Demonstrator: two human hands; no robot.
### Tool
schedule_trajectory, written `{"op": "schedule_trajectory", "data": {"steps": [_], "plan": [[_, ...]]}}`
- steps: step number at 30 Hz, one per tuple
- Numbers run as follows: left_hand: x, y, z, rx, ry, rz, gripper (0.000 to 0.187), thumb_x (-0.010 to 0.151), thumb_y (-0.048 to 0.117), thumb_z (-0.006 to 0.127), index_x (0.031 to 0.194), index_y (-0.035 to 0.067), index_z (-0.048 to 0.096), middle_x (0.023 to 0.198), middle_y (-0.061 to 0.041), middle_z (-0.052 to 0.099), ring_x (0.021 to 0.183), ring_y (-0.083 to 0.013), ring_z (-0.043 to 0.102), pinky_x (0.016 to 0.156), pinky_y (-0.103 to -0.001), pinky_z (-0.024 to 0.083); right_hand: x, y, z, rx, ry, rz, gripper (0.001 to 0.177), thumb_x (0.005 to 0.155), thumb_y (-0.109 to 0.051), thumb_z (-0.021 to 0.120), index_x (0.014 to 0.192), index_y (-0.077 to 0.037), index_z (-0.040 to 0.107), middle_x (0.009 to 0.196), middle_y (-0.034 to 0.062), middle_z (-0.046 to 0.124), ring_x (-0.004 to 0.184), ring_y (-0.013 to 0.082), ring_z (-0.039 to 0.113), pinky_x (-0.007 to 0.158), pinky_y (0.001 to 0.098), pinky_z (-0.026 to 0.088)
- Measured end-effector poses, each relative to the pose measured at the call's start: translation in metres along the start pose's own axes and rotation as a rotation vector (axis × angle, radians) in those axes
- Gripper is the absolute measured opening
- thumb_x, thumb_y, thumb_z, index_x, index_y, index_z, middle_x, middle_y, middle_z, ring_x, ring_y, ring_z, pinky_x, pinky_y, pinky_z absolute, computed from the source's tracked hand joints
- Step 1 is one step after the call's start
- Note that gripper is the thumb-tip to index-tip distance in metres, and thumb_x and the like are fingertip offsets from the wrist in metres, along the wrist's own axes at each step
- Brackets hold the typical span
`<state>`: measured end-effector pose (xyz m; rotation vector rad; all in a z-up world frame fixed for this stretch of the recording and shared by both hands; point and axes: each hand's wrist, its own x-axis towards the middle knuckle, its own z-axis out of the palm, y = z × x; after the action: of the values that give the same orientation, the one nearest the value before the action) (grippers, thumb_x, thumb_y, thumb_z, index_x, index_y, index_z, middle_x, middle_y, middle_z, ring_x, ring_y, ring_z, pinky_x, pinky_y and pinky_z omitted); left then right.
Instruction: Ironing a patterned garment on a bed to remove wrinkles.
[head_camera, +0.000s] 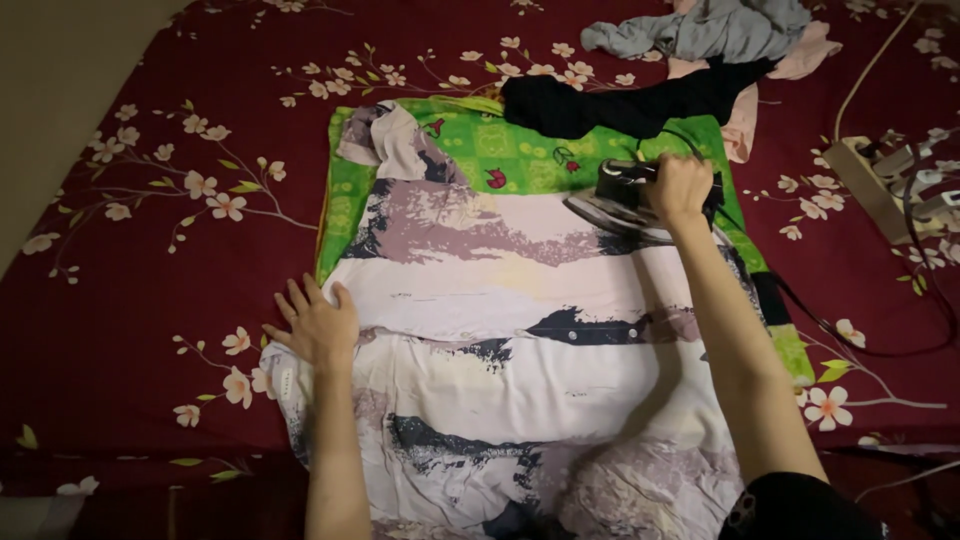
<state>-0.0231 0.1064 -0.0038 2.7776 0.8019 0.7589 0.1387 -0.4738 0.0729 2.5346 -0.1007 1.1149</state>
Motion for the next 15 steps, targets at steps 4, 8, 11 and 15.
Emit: {"op": "schedule_trajectory", "data": {"steps": [4, 8, 11, 15], "plan": [[0.000, -0.001, 0.007, 0.013, 0.046, 0.000, 0.057, 0.101, 0.049, 0.045, 0.146, 0.020, 0.063, 0.154, -0.010, 0.058, 0.147, -0.0352, 0.044, 0.109, -0.070, 0.025, 0.001, -0.010, -0.007, 0.116, -0.038, 0.030, 0.017, 0.072, -0.037, 0.084, 0.083, -0.026, 0.076, 0.069, -0.0027, 0.068, 0.069, 0.0224, 0.070, 0.068, 0.0394, 0.052], [0.000, -0.002, 0.009, 0.015, 0.087, 0.017, 0.053, 0.101, 0.045, 0.048, 0.145, 0.019, 0.065, 0.152, -0.010, 0.059, 0.146, -0.0353, 0.046, 0.109, -0.070, 0.025, 0.004, -0.040, -0.012, 0.107, -0.068, 0.050, 0.024, 0.065, -0.038, 0.087, 0.085, -0.027, 0.078, 0.071, -0.0028, 0.069, 0.071, 0.0216, 0.071, 0.068, 0.0382, 0.053], [0.000, 0.000, 0.002, 0.006, 0.045, -0.002, 0.055, 0.100, 0.044, 0.045, 0.147, 0.019, 0.063, 0.154, -0.010, 0.058, 0.147, -0.0352, 0.045, 0.109, -0.071, 0.025, 0.007, -0.066, -0.017, 0.134, -0.059, 0.027, 0.032, 0.060, -0.044, 0.088, 0.085, -0.028, 0.076, 0.072, -0.0045, 0.070, 0.073, 0.0178, 0.071, 0.068, 0.0341, 0.053], [0.001, 0.001, 0.000, 0.007, 0.054, 0.005, 0.053, 0.100, 0.041, 0.047, 0.145, 0.018, 0.064, 0.153, -0.010, 0.058, 0.146, -0.0345, 0.046, 0.108, -0.070, 0.029, 0.018, -0.115, -0.052, 0.196, -0.087, 0.005, 0.037, 0.056, -0.047, 0.092, 0.083, -0.026, 0.076, 0.073, -0.0034, 0.070, 0.074, 0.0205, 0.071, 0.069, 0.0362, 0.054]]}}
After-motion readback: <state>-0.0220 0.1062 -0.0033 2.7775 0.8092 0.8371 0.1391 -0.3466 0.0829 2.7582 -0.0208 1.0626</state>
